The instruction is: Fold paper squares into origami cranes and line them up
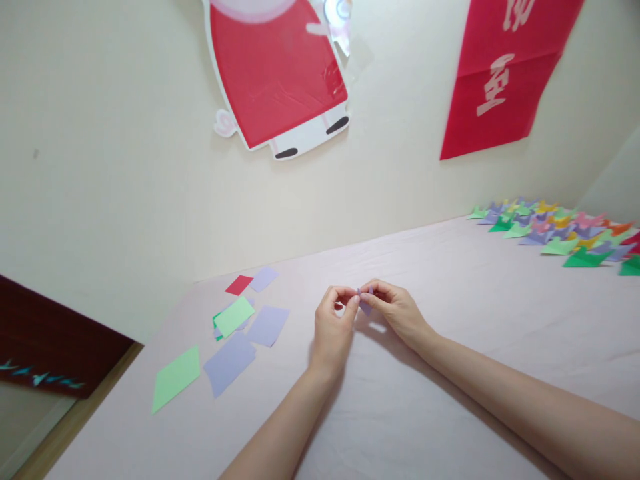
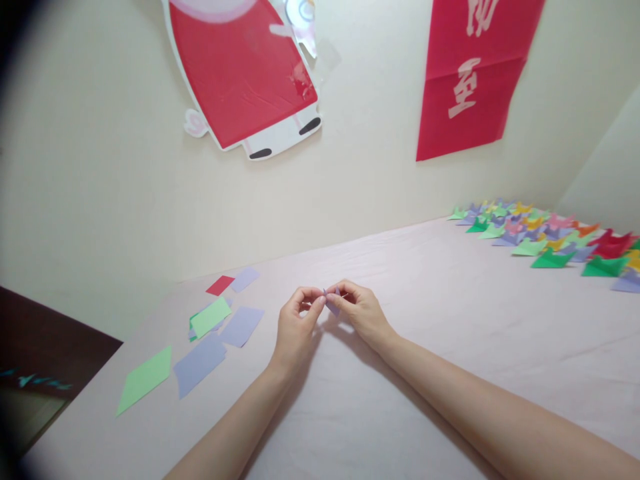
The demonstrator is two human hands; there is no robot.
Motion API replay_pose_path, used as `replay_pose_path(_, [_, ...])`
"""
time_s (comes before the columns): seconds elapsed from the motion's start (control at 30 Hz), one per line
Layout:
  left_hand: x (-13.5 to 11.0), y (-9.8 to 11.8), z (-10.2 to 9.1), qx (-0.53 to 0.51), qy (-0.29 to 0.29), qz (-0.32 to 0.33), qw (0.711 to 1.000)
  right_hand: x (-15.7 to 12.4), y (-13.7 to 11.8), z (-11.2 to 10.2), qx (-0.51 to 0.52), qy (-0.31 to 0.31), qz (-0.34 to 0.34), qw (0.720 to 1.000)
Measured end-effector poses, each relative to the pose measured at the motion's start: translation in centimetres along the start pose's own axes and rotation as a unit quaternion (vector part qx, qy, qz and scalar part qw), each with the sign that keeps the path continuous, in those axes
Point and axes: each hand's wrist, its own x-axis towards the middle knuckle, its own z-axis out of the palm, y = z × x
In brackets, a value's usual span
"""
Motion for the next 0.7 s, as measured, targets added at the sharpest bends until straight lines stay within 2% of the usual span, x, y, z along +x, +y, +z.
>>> replay_pose_path(0.43, [0.02, -0.06, 0.04, -0.011, 0.000, -0.005, 1.000, -0.09, 0.10, -0.14, -0.047, 0.008, -0.045, 0.998])
replay_pose_path(0.7, [0.35, -0.56, -0.23, -0.031, 0.000, -0.041, 0.999, -0.37, -0.73, -0.35, -0.188, -0.023, -0.175, 0.966])
